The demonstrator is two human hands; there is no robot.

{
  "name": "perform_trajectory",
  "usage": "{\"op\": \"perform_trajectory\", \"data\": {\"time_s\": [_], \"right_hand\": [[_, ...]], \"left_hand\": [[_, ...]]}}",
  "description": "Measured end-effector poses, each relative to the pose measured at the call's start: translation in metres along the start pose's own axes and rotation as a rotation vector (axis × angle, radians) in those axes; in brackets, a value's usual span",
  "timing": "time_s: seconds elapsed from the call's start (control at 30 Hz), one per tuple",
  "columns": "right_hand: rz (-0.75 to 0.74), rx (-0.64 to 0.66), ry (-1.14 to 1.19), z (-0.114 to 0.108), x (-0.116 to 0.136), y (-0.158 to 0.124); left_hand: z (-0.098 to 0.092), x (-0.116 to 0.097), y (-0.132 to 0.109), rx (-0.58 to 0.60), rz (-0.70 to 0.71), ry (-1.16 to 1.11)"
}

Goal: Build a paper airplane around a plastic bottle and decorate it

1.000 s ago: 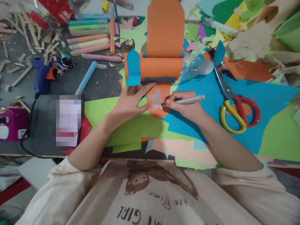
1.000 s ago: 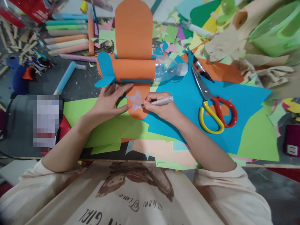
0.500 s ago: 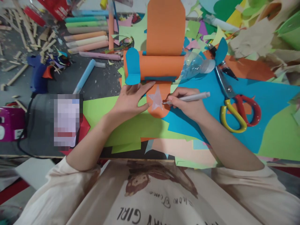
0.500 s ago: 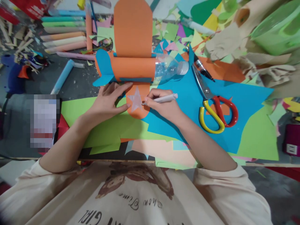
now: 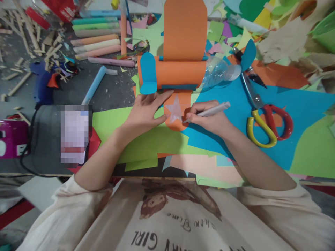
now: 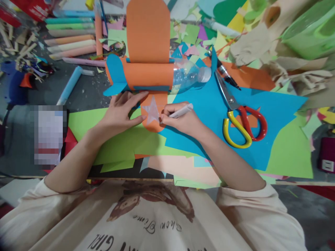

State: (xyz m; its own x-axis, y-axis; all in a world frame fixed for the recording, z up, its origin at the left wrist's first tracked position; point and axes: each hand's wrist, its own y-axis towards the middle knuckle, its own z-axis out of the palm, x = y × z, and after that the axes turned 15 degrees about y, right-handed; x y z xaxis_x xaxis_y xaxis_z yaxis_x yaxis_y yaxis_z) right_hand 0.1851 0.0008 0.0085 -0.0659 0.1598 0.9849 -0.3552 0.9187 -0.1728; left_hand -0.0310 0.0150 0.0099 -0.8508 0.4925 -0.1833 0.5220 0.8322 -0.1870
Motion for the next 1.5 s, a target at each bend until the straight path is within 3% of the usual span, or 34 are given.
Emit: {"op": "perform_trajectory", "data": {"time_s": [0.27, 0.6, 0.87, 1.07, 1.2, 1.33, 1.5], "right_hand": [[-0.044, -0.187, 0.039, -0.0007, -0.0053, 0.0032], [-0.044, -0.137, -0.146, 0.0008, -0.0013, 0.0021], [0.015, -0.010, -0.036, -0.0010, 0.0022, 0.0006], [0.027, -0.147, 0.012, 0.0001, 0.0004, 0.0020], [0.020, -0.170, -0.051, 0.0009, -0.0006, 0.0032], [-0.013, -0.133, -0.110, -0.0005, -0.0009, 0.0026], [0.032, -0.012, -0.020, -0.0011, 0.0015, 0.0009]], "left_hand": [[-0.0007, -0.0001, 0.0004, 0.007, -0.007, -0.002], [0.0016, 0.0012, 0.0002, -0.024, 0.020, -0.019], [-0.0007, 0.0000, 0.0005, 0.007, 0.000, -0.016], [-0.0025, -0.0007, 0.0002, 0.025, -0.017, -0.009], [-0.0019, -0.0002, 0.0002, 0.009, -0.008, -0.020], [-0.0014, 0.0003, 0.0000, -0.008, 0.005, -0.031], [-0.0013, 0.0000, -0.0002, 0.003, -0.004, -0.017]]}}
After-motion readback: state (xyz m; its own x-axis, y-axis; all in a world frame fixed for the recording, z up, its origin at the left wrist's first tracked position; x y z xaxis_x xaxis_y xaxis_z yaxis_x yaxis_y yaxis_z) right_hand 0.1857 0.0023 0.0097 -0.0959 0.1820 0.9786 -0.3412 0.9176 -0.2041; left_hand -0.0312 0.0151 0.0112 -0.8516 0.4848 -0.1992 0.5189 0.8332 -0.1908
